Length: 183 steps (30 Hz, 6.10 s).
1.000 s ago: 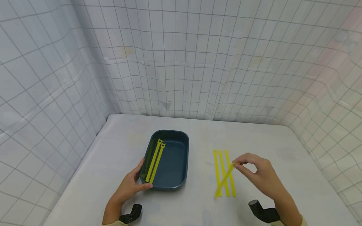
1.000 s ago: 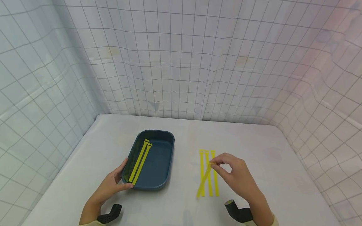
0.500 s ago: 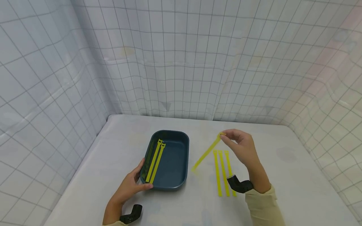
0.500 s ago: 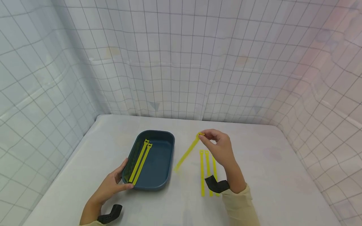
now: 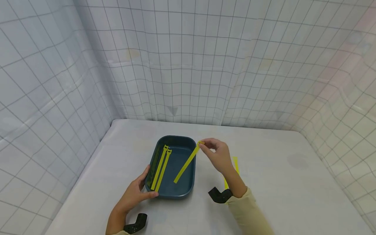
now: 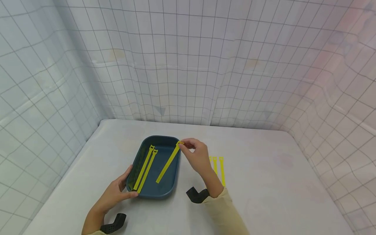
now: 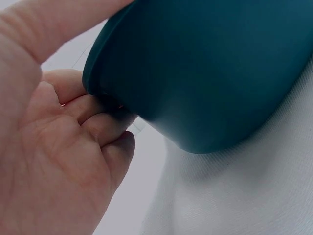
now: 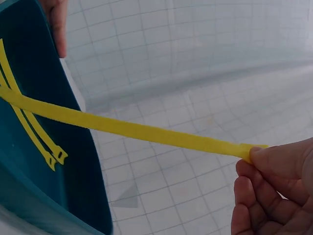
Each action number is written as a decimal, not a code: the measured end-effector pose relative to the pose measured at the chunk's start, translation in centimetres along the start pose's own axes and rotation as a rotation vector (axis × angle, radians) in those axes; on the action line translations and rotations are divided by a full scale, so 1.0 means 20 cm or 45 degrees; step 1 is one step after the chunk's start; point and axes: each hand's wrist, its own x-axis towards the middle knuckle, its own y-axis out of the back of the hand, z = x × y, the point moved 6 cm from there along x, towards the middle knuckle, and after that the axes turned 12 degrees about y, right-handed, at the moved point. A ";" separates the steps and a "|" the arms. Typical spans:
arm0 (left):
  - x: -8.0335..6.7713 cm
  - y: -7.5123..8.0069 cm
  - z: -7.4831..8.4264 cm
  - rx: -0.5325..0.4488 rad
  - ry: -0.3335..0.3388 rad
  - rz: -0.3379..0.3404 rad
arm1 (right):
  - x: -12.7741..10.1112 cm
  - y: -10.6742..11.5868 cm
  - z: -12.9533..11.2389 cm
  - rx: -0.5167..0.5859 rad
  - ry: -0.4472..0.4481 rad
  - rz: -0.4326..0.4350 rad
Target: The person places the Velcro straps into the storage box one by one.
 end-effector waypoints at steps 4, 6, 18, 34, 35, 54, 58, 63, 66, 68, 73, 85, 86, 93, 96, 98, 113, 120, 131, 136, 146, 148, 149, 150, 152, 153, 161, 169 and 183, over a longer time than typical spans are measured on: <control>0.00 0.00 -0.01 -0.010 -0.002 0.001 | -0.01 -0.11 0.05 0.059 -0.028 -0.039; 0.01 0.00 -0.01 -0.010 0.001 0.003 | -0.03 -0.15 0.07 0.091 -0.059 -0.054; 0.02 0.01 -0.03 0.012 -0.010 0.027 | -0.03 -0.31 -0.03 0.196 -0.104 -0.287; 0.00 0.01 -0.01 -0.043 0.003 -0.009 | 0.03 -0.45 0.16 0.200 -0.187 -0.349; 0.00 0.01 -0.01 -0.042 0.000 -0.010 | 0.03 -0.46 0.20 0.193 -0.201 -0.358; 0.00 -0.01 -0.04 -0.010 0.059 0.011 | 0.06 -0.56 0.35 0.007 -0.348 -0.523; 0.00 0.01 -0.04 -0.012 0.055 0.021 | 0.08 -0.59 0.37 -0.022 -0.390 -0.551; 0.00 0.01 -0.03 -0.005 0.020 0.021 | 0.11 -0.62 0.41 -0.080 -0.434 -0.594; 0.00 0.01 -0.03 -0.011 0.012 0.016 | 0.11 -0.63 0.44 -0.106 -0.463 -0.600; 0.01 0.02 -0.03 -0.016 0.010 0.013 | 0.12 -0.63 0.45 -0.115 -0.471 -0.600; 0.00 0.02 -0.02 -0.016 -0.004 0.005 | 0.13 -0.66 0.48 -0.143 -0.461 -0.607; -0.01 0.02 -0.02 -0.010 -0.006 0.012 | 0.11 -0.72 0.55 -0.156 -0.472 -0.580; 0.00 0.01 -0.02 -0.013 -0.005 0.010 | 0.11 -0.72 0.55 -0.155 -0.466 -0.578; 0.00 0.01 -0.01 -0.020 -0.015 0.001 | 0.11 -0.73 0.57 -0.203 -0.452 -0.576; 0.00 0.01 0.00 -0.014 -0.031 -0.003 | 0.11 -0.73 0.59 -0.233 -0.459 -0.572; 0.00 0.01 0.00 -0.016 -0.033 -0.006 | 0.12 -0.73 0.59 -0.245 -0.464 -0.566; 0.00 0.02 0.00 -0.012 -0.021 0.007 | 0.12 -0.74 0.60 -0.288 -0.560 -0.541; 0.00 0.01 0.00 -0.025 -0.039 0.007 | 0.12 -0.73 0.60 -0.335 -0.589 -0.526; 0.00 0.02 0.00 0.002 -0.036 0.007 | 0.13 -0.70 0.54 -0.354 -0.392 -0.439; 0.00 0.01 0.00 0.006 -0.037 0.002 | 0.14 -0.68 0.52 -0.384 -0.344 -0.431; 0.00 0.01 0.01 0.019 -0.043 0.008 | 0.17 -0.58 0.41 -0.237 -0.279 -0.553; 0.00 0.01 0.01 0.016 -0.043 0.008 | 0.17 -0.55 0.40 -0.214 -0.275 -0.565; 0.00 0.01 0.01 0.019 -0.045 0.008 | 0.17 -0.54 0.39 -0.202 -0.282 -0.567; 0.00 0.01 0.01 0.020 -0.046 0.006 | 0.17 -0.52 0.39 -0.197 -0.288 -0.566; 0.00 0.01 0.01 0.017 -0.048 0.006 | 0.16 -0.49 0.38 -0.183 -0.295 -0.562; 0.00 0.01 0.01 0.016 -0.050 0.005 | 0.16 -0.48 0.38 -0.172 -0.302 -0.558; 0.00 0.01 0.00 0.001 -0.045 -0.007 | 0.12 -0.35 0.40 -0.090 -0.300 -0.468; 0.01 0.01 -0.01 0.008 -0.052 0.004 | 0.06 -0.25 0.47 -0.113 -0.353 -0.435; 0.02 0.02 -0.02 0.024 -0.034 0.007 | -0.05 -0.11 0.59 -0.203 -0.453 -0.437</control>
